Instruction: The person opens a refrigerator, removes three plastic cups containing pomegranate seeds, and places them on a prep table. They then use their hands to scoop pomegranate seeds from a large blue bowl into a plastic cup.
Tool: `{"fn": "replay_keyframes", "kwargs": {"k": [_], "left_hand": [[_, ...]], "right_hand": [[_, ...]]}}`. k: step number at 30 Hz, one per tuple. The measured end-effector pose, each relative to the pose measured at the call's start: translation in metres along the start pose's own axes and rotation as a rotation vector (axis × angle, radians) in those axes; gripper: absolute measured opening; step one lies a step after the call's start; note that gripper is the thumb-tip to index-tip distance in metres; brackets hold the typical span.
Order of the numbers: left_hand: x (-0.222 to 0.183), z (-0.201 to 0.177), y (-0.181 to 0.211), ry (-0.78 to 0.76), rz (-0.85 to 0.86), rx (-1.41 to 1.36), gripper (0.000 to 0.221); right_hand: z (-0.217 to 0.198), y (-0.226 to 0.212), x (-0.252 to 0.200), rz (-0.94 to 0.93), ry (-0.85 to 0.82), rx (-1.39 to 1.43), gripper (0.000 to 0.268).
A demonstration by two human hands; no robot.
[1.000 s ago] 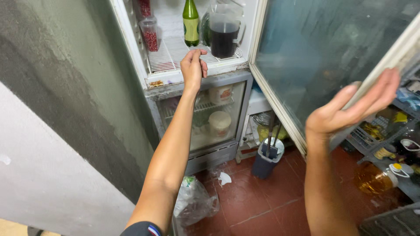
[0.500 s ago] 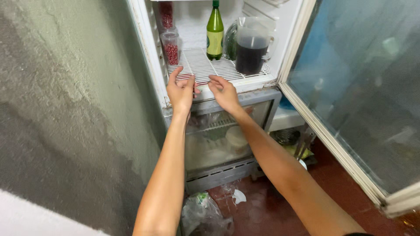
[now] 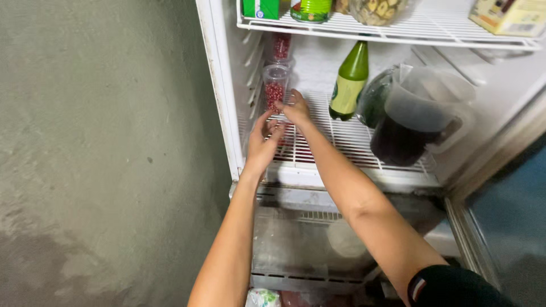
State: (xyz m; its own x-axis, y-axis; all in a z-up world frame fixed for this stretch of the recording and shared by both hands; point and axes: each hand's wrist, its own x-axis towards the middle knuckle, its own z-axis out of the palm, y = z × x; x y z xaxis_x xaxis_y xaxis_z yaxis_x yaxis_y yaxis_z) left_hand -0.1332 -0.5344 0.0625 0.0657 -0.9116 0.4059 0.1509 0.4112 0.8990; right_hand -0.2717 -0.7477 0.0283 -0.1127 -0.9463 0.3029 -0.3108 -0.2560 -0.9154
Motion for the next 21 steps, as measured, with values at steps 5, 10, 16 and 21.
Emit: {"fn": "replay_keyframes", "kwargs": {"k": [5, 10, 16, 21], "left_hand": [[0.025, 0.011, -0.001, 0.122, -0.015, 0.175, 0.067], [0.044, 0.017, -0.018, 0.178, -0.362, 0.09, 0.078], [0.087, 0.021, -0.079, 0.333, 0.222, 0.586, 0.107], [0.082, 0.041, -0.042, 0.251, -0.036, 0.366, 0.103]], "right_hand": [[0.027, 0.002, 0.048, -0.085, -0.085, 0.125, 0.105], [0.02, -0.013, 0.053, -0.009, -0.087, -0.081, 0.089], [-0.037, -0.038, 0.004, -0.003, -0.467, 0.11, 0.081], [-0.098, -0.038, -0.006, 0.056, -1.03, 0.576, 0.081]]}}
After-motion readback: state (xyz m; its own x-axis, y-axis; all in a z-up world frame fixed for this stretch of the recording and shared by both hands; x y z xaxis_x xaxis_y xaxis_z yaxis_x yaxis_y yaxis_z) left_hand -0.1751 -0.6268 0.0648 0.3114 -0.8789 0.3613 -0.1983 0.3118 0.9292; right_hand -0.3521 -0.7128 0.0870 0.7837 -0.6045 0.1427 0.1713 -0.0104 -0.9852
